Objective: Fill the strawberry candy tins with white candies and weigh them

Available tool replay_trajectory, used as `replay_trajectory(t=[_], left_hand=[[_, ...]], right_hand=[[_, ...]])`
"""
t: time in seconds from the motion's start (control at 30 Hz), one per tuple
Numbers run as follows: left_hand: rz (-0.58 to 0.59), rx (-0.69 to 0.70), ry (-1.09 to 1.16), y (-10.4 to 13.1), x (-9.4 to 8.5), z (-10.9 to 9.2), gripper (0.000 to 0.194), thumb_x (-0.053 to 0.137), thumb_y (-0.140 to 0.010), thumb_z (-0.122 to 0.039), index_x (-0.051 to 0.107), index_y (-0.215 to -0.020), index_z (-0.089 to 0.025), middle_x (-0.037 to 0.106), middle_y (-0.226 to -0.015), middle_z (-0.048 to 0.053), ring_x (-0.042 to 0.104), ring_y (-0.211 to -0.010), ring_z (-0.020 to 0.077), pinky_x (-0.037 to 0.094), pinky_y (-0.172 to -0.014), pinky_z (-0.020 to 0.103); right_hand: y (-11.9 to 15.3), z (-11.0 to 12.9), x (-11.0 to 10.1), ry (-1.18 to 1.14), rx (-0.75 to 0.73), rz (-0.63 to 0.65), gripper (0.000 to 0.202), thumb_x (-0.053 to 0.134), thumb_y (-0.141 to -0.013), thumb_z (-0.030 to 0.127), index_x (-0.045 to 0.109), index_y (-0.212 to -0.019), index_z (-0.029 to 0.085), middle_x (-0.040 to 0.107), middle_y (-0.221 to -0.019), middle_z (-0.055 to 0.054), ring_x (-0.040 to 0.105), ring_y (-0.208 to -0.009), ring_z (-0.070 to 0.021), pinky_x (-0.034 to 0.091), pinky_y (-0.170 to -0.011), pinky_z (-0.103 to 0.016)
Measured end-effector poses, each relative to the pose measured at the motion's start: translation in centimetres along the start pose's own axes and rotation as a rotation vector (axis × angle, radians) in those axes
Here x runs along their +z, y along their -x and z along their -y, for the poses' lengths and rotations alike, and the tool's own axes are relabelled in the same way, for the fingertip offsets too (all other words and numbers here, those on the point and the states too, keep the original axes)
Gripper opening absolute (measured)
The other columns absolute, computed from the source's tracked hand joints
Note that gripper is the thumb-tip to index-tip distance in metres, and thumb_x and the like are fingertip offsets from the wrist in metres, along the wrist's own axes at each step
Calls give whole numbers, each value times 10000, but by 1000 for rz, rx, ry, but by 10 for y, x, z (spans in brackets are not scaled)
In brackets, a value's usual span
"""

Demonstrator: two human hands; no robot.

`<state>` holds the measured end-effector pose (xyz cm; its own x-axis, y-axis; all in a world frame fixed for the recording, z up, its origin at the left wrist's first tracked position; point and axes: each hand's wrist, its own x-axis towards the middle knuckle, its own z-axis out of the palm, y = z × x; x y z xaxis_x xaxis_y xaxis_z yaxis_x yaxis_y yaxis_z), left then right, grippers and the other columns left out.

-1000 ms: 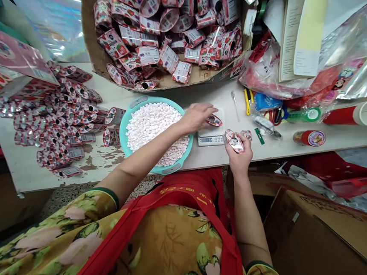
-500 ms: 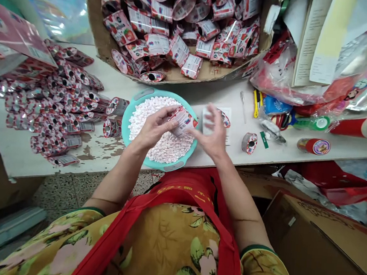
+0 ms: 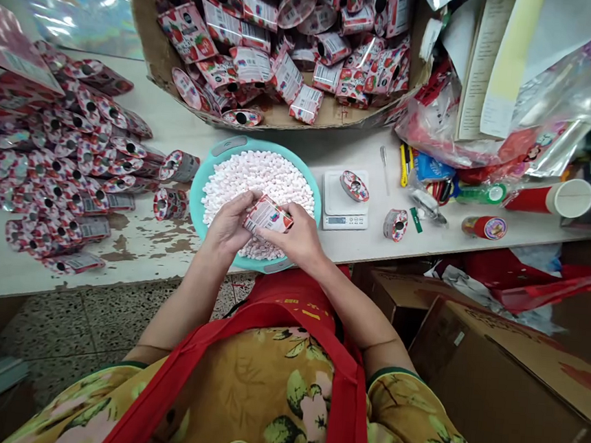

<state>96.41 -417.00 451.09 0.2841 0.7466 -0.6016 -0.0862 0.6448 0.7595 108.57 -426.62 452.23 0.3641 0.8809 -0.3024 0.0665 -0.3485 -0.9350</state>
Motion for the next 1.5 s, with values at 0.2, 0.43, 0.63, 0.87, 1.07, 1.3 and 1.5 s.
replay_trajectory(t=[0.2, 0.43, 0.63, 0.87, 1.07, 1.3, 1.5], left_hand=[[59, -73, 71, 2, 14, 4, 279, 762, -800, -419, 708, -834, -148, 690, -842, 42, 656, -753, 132, 565, -778, 287], [180, -108, 80, 15, 31, -14, 311, 818, -649, -155, 707, -938, -127, 685, -814, 21, 620, -670, 81, 497, -633, 191], [173, -74, -75, 0, 21, -35, 331, 819, -704, -408, 647, -807, -144, 526, -640, -30, 385, -444, 28, 174, -391, 161], [454, 115, -652, -37, 82, -25, 352, 717, -799, -509, 662, -746, -165, 444, -545, -43, 334, -452, 70, 215, -457, 203], [596, 637, -1486, -65, 161, 20, 100, 741, -815, -154, 685, -838, -233, 443, -538, -47, 525, -589, 157, 348, -647, 264], [460, 686, -1627, -64, 160, 11, 106, 641, -892, -188, 664, -794, -220, 592, -638, 29, 616, -673, 210, 361, -670, 293], [196, 812, -1549, -21, 100, -49, 212, 626, -909, -400, 750, -828, -248, 719, -776, 75, 628, -729, 238, 345, -668, 308]], right_hand=[[8, -8, -11, 15, 17, -69, 443, 821, -645, 476, 620, -932, 204, 652, -863, 0, 583, -778, -174, 468, -728, -294], [11, -26, -27, -127, -44, -32, 464, 873, -611, 432, 692, -968, 197, 678, -916, -18, 624, -839, -192, 504, -750, -303], [37, -40, -55, -217, -199, 18, 467, 914, -598, 417, 736, -982, 220, 728, -1018, -54, 684, -951, -222, 540, -872, -354], [93, -106, -108, -221, 92, -361, 462, 888, -617, 437, 701, -981, 222, 757, -963, -57, 710, -867, -239, 585, -830, -400], [106, -146, -124, -190, 191, -562, 469, 873, -604, 478, 670, -943, 225, 755, -930, -77, 698, -824, -266, 580, -796, -442], [54, -142, -123, -100, 15, -684, 467, 862, -619, 521, 697, -923, 208, 700, -961, -72, 665, -908, -251, 548, -883, -433], [-54, -132, -119, 133, -105, -600, 433, 871, -654, 393, 730, -1011, 193, 710, -1051, -111, 601, -1096, -287, 460, -1037, -459]])
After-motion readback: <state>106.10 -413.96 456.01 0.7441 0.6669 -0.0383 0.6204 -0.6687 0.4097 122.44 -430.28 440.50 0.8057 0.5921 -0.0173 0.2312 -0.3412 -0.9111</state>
